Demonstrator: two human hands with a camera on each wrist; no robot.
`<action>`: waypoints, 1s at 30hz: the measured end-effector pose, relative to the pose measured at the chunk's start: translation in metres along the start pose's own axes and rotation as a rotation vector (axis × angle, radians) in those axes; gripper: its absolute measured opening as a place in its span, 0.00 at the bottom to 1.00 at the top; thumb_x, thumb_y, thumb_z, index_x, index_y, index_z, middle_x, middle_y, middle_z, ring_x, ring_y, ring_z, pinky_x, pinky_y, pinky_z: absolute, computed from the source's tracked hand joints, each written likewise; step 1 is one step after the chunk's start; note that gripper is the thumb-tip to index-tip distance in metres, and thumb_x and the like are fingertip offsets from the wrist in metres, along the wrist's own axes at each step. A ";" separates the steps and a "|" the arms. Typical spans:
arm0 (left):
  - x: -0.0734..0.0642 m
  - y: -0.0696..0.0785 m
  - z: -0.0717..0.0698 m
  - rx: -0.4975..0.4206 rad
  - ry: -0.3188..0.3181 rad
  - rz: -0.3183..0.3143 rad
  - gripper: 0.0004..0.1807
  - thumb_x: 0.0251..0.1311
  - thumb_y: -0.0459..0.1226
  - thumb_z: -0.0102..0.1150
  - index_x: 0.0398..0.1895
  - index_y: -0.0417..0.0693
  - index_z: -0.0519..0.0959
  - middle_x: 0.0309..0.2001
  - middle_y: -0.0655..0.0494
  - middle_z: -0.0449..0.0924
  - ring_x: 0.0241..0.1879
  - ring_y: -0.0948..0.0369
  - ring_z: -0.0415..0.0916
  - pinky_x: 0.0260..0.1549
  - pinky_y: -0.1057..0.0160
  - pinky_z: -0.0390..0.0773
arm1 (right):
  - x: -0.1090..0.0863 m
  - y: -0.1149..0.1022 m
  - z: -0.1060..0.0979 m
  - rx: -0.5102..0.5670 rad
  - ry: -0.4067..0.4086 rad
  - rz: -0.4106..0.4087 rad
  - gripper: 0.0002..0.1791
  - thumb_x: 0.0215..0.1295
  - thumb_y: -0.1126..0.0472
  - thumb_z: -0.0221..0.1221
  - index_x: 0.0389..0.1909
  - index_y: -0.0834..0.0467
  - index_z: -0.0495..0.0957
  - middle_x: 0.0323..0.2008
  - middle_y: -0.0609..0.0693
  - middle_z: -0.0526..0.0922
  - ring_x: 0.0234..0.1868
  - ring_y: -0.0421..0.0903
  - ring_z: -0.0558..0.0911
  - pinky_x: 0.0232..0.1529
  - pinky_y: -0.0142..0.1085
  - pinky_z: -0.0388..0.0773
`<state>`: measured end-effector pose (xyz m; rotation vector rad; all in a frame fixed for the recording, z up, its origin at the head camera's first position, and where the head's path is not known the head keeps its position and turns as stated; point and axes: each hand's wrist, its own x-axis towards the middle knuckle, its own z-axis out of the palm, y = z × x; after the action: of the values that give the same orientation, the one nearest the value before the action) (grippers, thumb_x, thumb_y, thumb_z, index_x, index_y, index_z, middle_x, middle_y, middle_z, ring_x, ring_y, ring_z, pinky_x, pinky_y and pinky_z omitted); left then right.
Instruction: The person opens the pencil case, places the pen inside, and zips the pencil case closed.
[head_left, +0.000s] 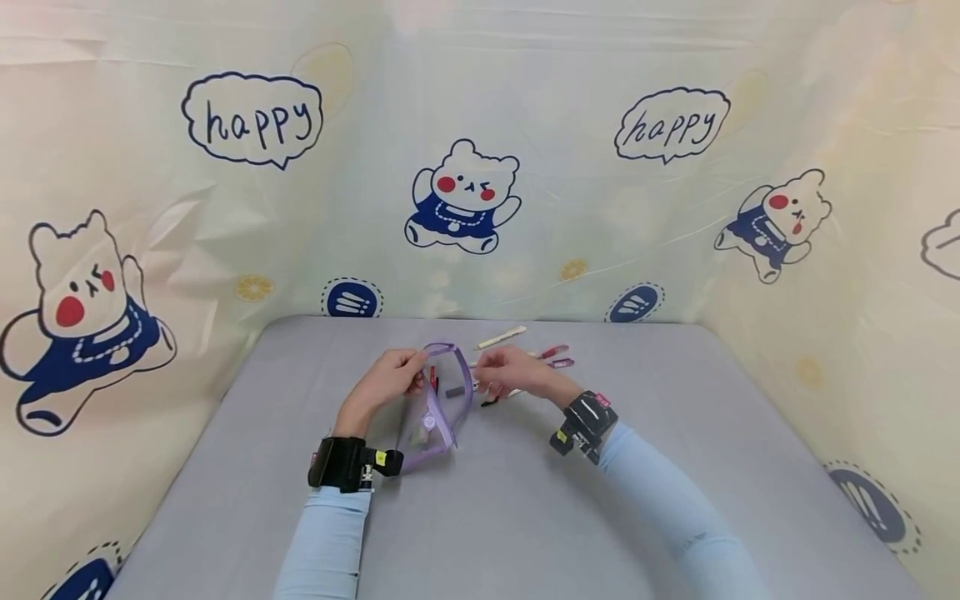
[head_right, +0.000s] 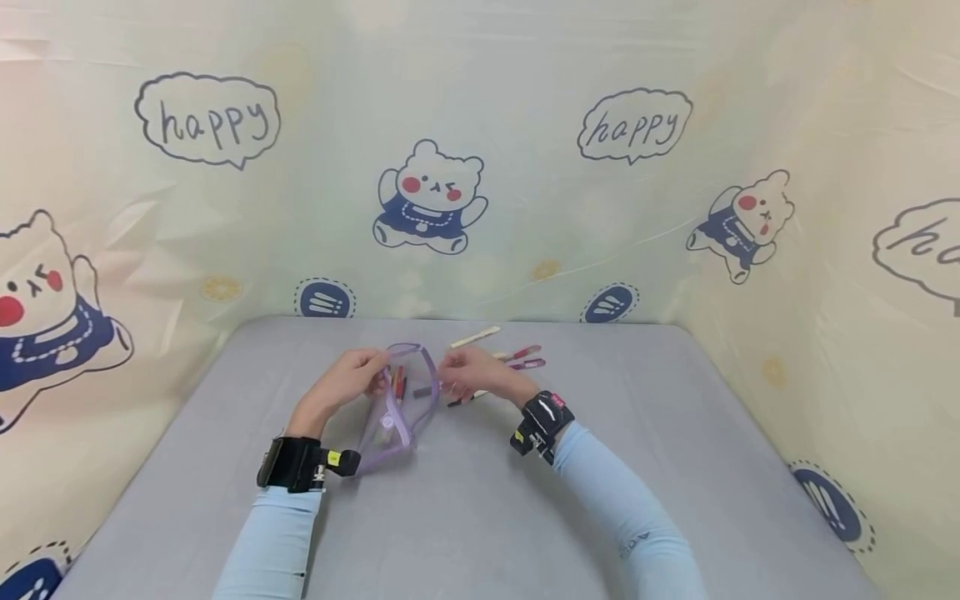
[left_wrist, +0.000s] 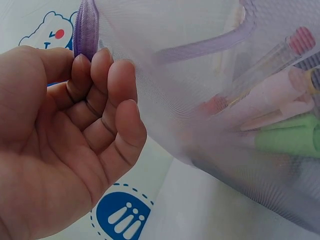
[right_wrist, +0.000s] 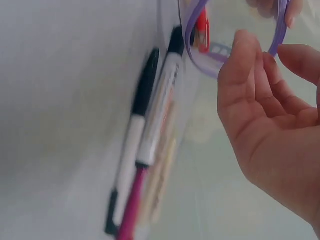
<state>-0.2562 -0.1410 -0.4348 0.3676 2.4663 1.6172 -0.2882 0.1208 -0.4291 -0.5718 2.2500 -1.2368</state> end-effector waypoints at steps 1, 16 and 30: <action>0.000 0.000 0.000 0.002 0.001 0.001 0.22 0.76 0.43 0.44 0.26 0.35 0.72 0.25 0.51 0.76 0.25 0.58 0.73 0.27 0.63 0.75 | -0.001 0.000 -0.002 -0.044 0.010 -0.011 0.17 0.72 0.56 0.55 0.50 0.67 0.75 0.38 0.60 0.84 0.30 0.46 0.83 0.37 0.47 0.84; 0.004 0.000 -0.006 0.034 0.002 -0.006 0.22 0.76 0.43 0.42 0.26 0.39 0.73 0.25 0.53 0.75 0.26 0.56 0.73 0.31 0.58 0.77 | -0.009 0.003 -0.015 -0.645 0.105 -0.051 0.03 0.69 0.59 0.58 0.36 0.54 0.78 0.25 0.45 0.74 0.25 0.39 0.71 0.27 0.29 0.67; -0.002 0.006 -0.002 0.010 -0.012 -0.011 0.23 0.77 0.41 0.42 0.26 0.34 0.73 0.25 0.50 0.76 0.26 0.56 0.73 0.30 0.60 0.76 | -0.015 0.014 -0.015 -0.936 0.148 -0.051 0.02 0.66 0.64 0.60 0.35 0.56 0.80 0.27 0.46 0.77 0.27 0.42 0.71 0.29 0.31 0.66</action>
<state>-0.2539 -0.1409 -0.4285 0.3633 2.4643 1.5949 -0.2871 0.1455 -0.4308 -0.8746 2.8880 -0.1599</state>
